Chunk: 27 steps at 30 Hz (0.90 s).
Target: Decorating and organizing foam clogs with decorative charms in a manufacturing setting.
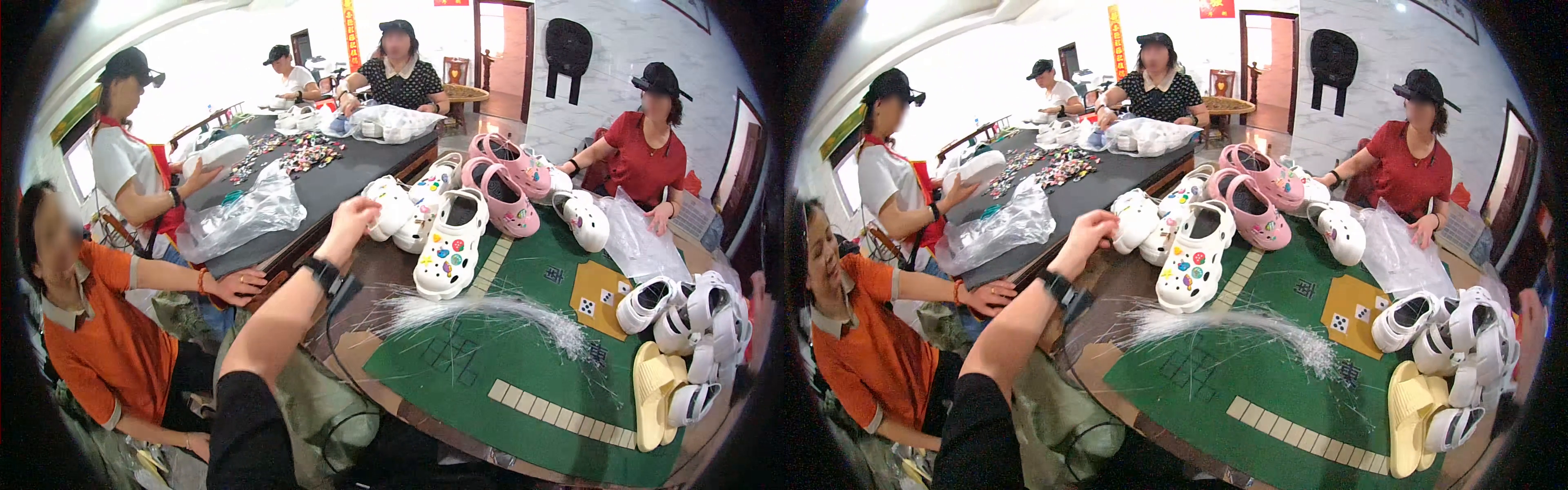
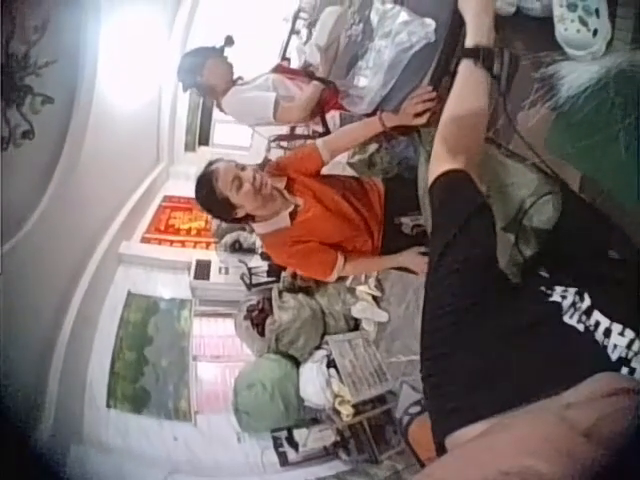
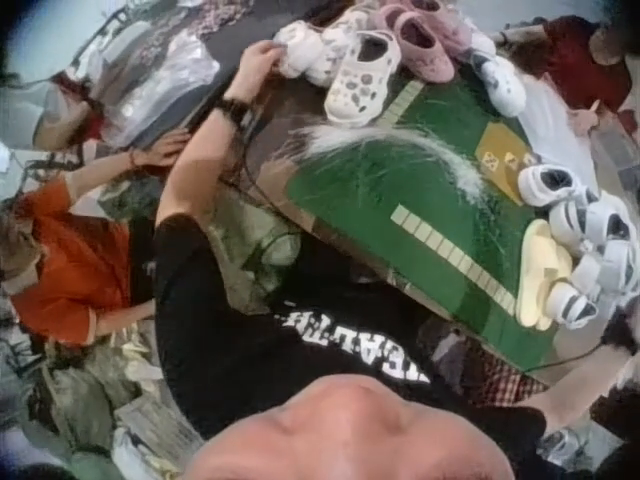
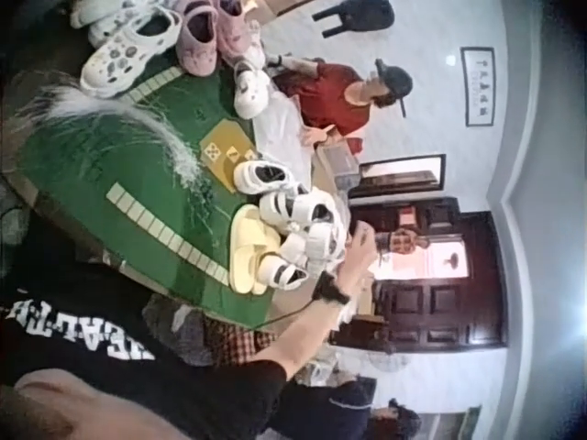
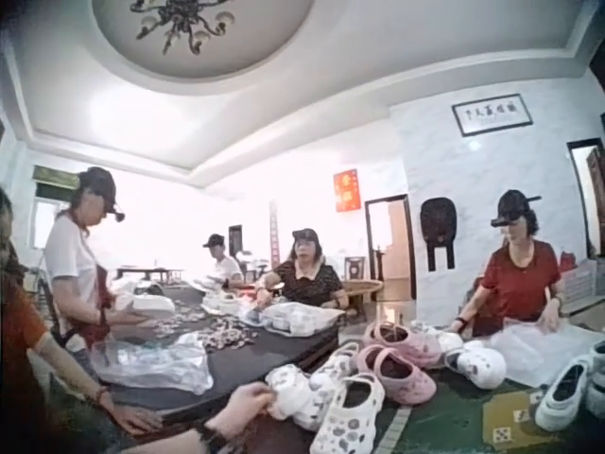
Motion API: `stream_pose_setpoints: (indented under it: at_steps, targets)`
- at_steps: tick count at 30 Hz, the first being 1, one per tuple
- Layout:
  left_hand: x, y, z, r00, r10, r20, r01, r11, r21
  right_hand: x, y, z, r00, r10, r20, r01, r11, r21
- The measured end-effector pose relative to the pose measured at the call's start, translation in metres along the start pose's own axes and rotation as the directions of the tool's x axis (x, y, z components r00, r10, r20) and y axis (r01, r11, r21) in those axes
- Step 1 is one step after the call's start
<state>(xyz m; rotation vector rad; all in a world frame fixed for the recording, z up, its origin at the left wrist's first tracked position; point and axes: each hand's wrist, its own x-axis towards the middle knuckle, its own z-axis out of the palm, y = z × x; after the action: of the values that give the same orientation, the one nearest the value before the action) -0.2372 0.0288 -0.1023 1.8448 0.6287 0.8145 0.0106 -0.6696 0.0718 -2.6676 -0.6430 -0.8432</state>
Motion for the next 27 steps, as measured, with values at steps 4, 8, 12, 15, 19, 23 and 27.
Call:
stream_pose_setpoints:
  at_steps: [4,8,12,15,19,23,27]
  targets:
    - [0.098,-0.038,0.014,0.979,0.153,-0.133,-0.09,0.917,0.389,-0.105,-0.022,0.036,0.977,0.129,0.171,-0.081,0.962,-0.26]
    - [0.145,-0.076,0.021,0.976,0.108,-0.19,-0.016,0.902,0.431,-0.202,-0.052,0.079,0.97,-0.193,0.146,0.212,0.969,-0.124]
    - [0.165,-0.11,-0.002,0.998,0.05,-0.031,-0.038,0.944,0.328,-0.24,-0.109,0.099,0.967,-0.121,0.226,0.103,0.991,0.089]
    - [0.118,-0.045,0.028,0.879,0.428,0.209,-0.475,0.754,0.454,-0.264,-0.122,0.121,0.931,-0.025,0.365,-0.031,0.988,0.149]
    - [0.072,0.013,0.051,0.701,0.268,0.661,-0.707,0.386,0.593,-0.262,-0.15,0.144,0.962,-0.084,0.258,0.012,0.963,0.269]
    - [0.057,0.015,0.09,0.54,0.303,0.785,-0.799,0.477,0.366,-0.268,-0.159,0.156,0.966,-0.186,0.179,0.107,0.92,0.378]
    - [0.06,0.026,0.106,0.719,0.02,0.695,-0.582,0.564,0.586,-0.272,-0.171,0.136,0.967,-0.201,0.157,0.112,0.887,0.449]
